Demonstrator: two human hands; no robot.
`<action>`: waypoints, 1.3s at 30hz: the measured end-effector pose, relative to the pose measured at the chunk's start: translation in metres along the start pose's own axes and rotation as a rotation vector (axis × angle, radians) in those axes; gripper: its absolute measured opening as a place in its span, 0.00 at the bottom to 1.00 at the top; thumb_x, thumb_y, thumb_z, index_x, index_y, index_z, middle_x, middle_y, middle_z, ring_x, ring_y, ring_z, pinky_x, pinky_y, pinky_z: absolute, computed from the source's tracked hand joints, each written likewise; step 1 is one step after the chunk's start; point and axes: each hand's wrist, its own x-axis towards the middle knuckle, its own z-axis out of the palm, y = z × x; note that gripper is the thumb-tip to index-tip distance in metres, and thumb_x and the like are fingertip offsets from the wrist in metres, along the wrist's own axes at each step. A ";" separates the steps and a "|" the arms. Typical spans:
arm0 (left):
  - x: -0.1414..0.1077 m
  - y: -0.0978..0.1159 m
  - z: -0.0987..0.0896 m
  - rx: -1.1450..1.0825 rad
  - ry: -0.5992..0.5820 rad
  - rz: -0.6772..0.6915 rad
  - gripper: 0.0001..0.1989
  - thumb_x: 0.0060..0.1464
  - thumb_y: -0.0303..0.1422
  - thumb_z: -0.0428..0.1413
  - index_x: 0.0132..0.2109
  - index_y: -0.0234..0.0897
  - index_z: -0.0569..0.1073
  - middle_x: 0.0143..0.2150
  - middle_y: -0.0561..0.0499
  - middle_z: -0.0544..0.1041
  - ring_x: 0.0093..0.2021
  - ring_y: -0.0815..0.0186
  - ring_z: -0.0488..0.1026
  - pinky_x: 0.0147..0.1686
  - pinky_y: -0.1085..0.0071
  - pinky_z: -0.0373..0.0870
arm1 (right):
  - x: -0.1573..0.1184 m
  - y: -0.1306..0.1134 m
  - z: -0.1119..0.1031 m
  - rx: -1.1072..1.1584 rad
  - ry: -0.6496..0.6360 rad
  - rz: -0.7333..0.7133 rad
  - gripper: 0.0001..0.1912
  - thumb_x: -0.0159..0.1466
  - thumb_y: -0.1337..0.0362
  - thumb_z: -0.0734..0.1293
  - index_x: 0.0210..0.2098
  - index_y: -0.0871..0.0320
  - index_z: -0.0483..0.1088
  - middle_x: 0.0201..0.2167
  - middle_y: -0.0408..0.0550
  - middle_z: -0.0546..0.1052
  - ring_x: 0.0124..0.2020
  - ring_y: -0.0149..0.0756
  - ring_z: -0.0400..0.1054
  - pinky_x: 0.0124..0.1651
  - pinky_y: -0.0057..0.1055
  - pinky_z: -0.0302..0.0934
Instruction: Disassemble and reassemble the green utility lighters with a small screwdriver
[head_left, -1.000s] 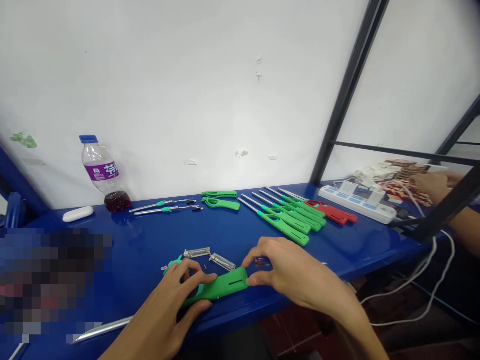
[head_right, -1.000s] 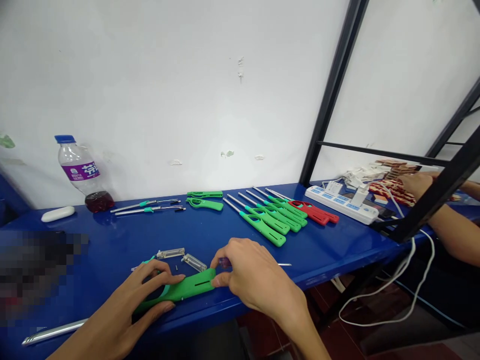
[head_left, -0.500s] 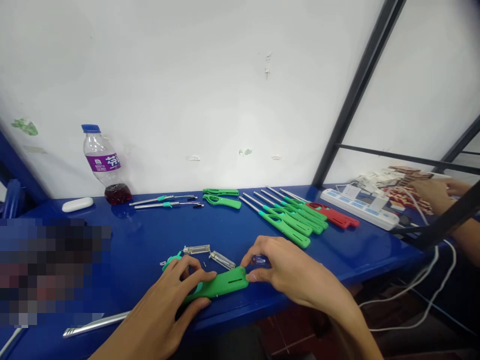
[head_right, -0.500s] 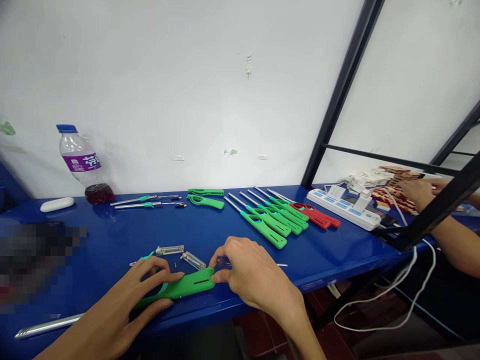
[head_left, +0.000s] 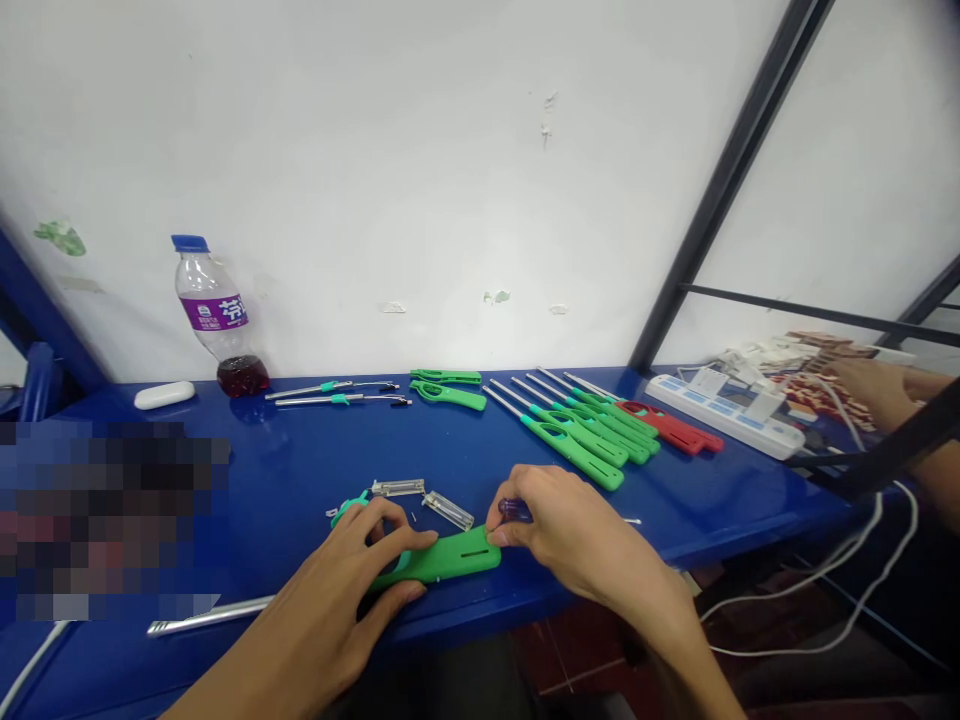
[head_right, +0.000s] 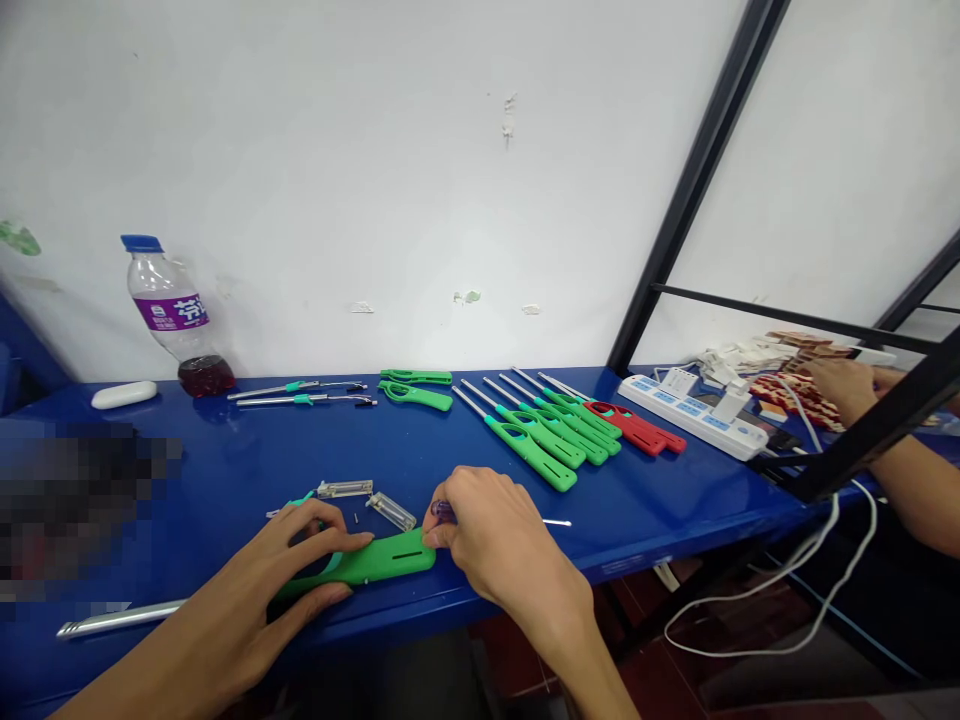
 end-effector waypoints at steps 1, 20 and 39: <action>0.000 0.001 -0.001 0.000 -0.002 -0.006 0.15 0.71 0.42 0.51 0.61 0.55 0.74 0.57 0.48 0.72 0.52 0.57 0.75 0.52 0.59 0.77 | 0.001 0.001 0.001 -0.004 -0.001 0.002 0.06 0.65 0.68 0.77 0.35 0.50 0.80 0.39 0.41 0.81 0.44 0.44 0.73 0.44 0.35 0.56; 0.000 0.002 -0.002 -0.033 0.018 0.013 0.15 0.70 0.41 0.53 0.60 0.55 0.76 0.55 0.49 0.73 0.49 0.59 0.76 0.48 0.63 0.78 | -0.003 0.001 -0.010 0.080 -0.031 -0.104 0.03 0.71 0.63 0.73 0.39 0.50 0.79 0.40 0.42 0.80 0.46 0.43 0.71 0.45 0.34 0.57; 0.003 0.010 -0.008 -0.056 -0.082 -0.021 0.15 0.69 0.33 0.54 0.59 0.50 0.75 0.55 0.47 0.71 0.52 0.54 0.73 0.53 0.51 0.75 | 0.038 -0.031 0.046 0.233 0.274 -0.254 0.06 0.75 0.68 0.69 0.42 0.53 0.79 0.39 0.42 0.77 0.41 0.37 0.72 0.45 0.32 0.58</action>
